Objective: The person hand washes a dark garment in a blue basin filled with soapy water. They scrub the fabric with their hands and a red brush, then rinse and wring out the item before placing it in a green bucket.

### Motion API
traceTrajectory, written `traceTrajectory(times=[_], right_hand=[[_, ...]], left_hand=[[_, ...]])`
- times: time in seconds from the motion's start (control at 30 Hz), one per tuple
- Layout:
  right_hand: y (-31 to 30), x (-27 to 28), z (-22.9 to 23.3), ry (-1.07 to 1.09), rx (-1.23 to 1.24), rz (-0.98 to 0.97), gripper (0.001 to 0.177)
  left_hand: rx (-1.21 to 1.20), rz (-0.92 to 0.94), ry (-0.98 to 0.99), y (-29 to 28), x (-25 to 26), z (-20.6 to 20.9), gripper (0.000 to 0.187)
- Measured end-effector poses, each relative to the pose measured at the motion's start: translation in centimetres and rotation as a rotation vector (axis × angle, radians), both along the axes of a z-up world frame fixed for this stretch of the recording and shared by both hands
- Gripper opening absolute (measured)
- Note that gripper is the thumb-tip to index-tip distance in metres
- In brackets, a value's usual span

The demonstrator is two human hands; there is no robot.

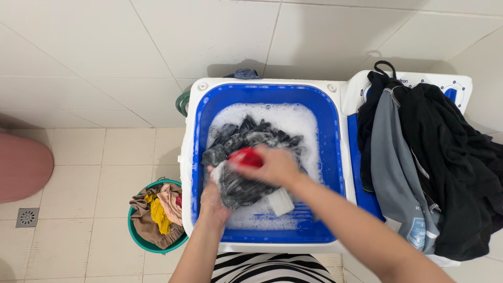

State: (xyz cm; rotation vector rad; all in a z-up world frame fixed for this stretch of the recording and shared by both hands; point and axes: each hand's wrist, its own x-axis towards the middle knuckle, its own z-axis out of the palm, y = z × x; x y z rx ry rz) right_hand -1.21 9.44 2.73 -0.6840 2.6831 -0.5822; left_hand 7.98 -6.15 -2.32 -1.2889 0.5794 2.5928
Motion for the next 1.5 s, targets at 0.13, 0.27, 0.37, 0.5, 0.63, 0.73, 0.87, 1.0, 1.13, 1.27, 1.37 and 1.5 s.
traceTrajectory(times=[0.13,0.27,0.37,0.5,0.63,0.73,0.87,1.0,1.13,1.27,1.37,1.5], right_hand=[[5.1,-5.8,-1.3,0.060,0.137,-0.220,0.084],[7.9,-7.1,-0.2,-0.109,-0.516,-0.600,0.061],[8.8,-6.3,1.3,-0.292,-0.916,-0.776,0.045],[9.9,-5.1,2.3,-0.350,-0.878,-0.832,0.037],[10.4,-4.5,1.8,-0.341,-0.755,-0.787,0.035],[9.9,-4.0,0.9,-0.268,-0.696,-0.749,0.037],[8.7,-3.5,-0.2,-0.186,-0.562,-0.660,0.034],[7.4,-3.2,-0.1,0.257,-0.429,-0.408,0.032],[3.6,-1.4,1.8,0.227,-0.321,-0.448,0.043],[-3.8,3.9,3.1,0.187,-0.499,-0.291,0.057],[-7.1,6.2,2.3,0.304,-0.512,-0.001,0.062],[-2.6,0.9,1.1,0.237,-0.203,0.011,0.060]], left_hand=[[-0.174,-0.185,0.026,0.7,0.3,1.9,0.083],[-0.516,-0.664,0.000,1.3,-1.6,2.7,0.078],[-0.561,-0.793,-0.076,2.4,-3.7,1.7,0.073],[-0.192,-0.411,0.347,4.8,-4.7,-0.3,0.054],[0.078,0.011,0.212,5.7,-4.7,-0.5,0.041],[0.074,-0.080,0.143,4.7,-3.9,0.1,0.044],[-0.451,-0.291,-0.006,2.1,-2.0,1.1,0.050],[-0.785,-0.035,0.225,0.0,0.4,1.9,0.054],[-0.376,0.153,0.049,-1.6,1.0,2.4,0.050],[-0.349,0.022,0.035,-3.3,1.1,2.4,0.048],[-0.117,-0.031,0.081,-4.3,0.8,2.4,0.064],[0.052,-0.105,0.140,-5.0,1.4,3.5,0.072]])
